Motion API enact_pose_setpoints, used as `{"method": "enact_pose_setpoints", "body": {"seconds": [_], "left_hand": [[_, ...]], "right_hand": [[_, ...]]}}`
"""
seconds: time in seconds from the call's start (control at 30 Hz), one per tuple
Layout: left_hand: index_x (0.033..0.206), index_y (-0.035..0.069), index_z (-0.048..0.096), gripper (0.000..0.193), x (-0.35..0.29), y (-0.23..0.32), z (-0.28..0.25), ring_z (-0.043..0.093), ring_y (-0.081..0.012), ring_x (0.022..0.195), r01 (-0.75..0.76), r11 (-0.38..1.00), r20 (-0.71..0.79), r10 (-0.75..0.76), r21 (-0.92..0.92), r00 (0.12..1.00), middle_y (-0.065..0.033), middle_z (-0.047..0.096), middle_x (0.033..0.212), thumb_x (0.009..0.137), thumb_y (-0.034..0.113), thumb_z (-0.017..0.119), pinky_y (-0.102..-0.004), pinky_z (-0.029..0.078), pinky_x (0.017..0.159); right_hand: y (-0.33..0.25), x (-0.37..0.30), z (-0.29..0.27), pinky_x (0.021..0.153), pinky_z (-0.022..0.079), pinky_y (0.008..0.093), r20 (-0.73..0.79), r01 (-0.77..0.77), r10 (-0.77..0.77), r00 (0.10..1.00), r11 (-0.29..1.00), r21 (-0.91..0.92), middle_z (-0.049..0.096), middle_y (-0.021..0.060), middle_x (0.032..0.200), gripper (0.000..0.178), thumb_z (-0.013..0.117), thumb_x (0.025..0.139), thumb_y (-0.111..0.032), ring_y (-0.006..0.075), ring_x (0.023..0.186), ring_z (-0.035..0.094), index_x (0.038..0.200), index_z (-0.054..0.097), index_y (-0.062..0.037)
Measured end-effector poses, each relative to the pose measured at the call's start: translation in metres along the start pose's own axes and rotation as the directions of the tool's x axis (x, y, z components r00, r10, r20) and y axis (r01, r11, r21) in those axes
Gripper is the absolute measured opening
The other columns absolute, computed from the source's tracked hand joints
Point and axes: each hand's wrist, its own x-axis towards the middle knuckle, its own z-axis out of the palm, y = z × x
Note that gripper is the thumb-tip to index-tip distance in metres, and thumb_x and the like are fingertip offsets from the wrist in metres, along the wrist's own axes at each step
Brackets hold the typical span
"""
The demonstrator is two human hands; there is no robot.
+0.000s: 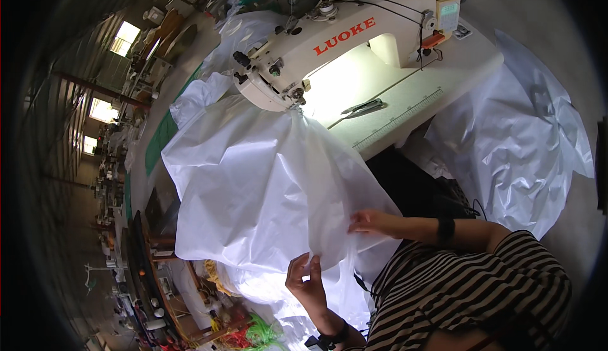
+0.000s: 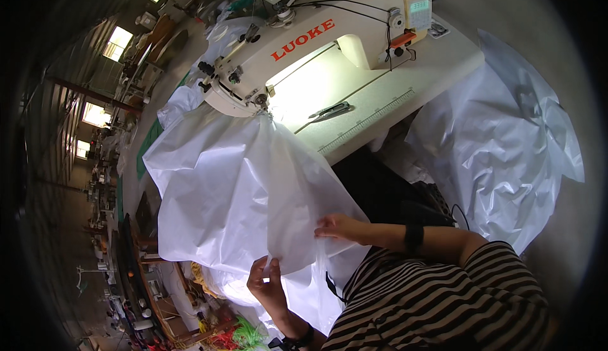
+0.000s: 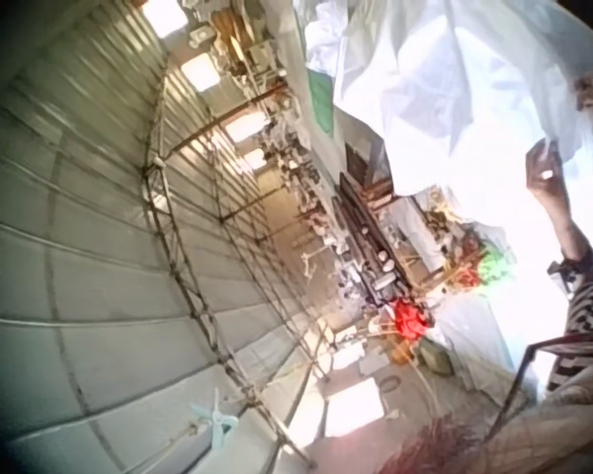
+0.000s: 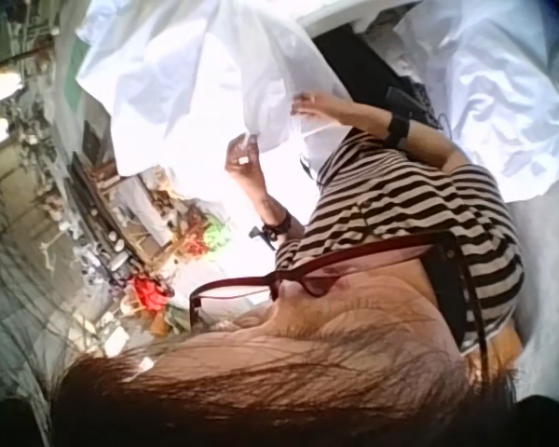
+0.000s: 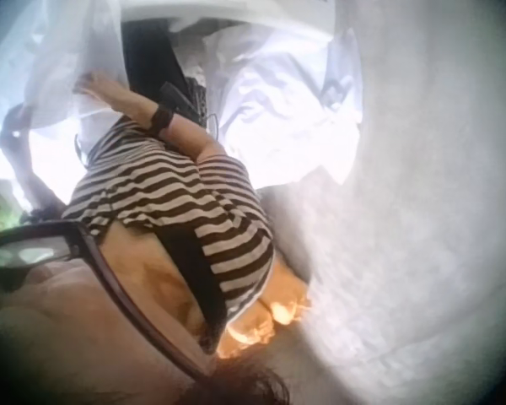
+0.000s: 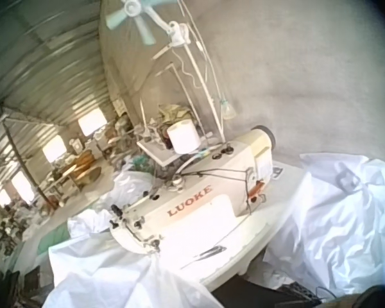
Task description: Sewing together large sheets of white plastic or vinyl material using a Luoke industrial sewing machine.
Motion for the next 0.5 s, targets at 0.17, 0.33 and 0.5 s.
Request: {"method": "enact_pose_setpoints", "body": {"seconds": [0.17,0.33,0.5], "left_hand": [[0.091,0.002,0.068,0.015,0.005,0.009,-0.010,0.065,-0.0192,0.071,-0.052,0.997,-0.079,0.057,0.053,0.995,-0.0108,0.070,0.088,0.078,-0.003,0.075,-0.0297,0.051,0.064],[0.092,-0.001,0.068,0.019,-0.013,0.024,0.004,0.070,-0.0190,0.073,-0.011,0.994,0.244,0.037,-0.108,0.969,-0.0127,0.071,0.086,0.076,-0.008,0.075,-0.0276,0.053,0.064],[0.096,-0.002,0.068,0.013,-0.027,0.026,0.023,0.064,-0.0117,0.074,0.196,0.940,0.340,-0.095,-0.278,0.936,-0.0071,0.070,0.082,0.084,-0.003,0.072,-0.0245,0.050,0.068]], "right_hand": [[-0.013,-0.047,0.011,0.078,0.051,0.0289,0.084,0.301,-0.299,0.950,0.954,-0.004,0.067,0.0052,0.085,0.026,0.062,0.097,-0.029,0.0126,0.081,0.062,0.096,0.064,-0.0033],[-0.053,-0.105,0.029,0.055,0.051,0.0347,0.414,0.746,-0.636,0.652,0.438,-0.502,0.063,0.0086,0.069,0.023,0.067,0.093,-0.024,0.0258,0.056,0.062,0.089,0.060,-0.0022],[-0.054,-0.102,0.056,0.048,0.046,0.0348,0.637,0.745,-0.534,0.556,-0.019,-0.667,0.056,0.0051,0.068,0.027,0.066,0.092,-0.028,0.0247,0.056,0.060,0.077,0.051,-0.0106]]}}
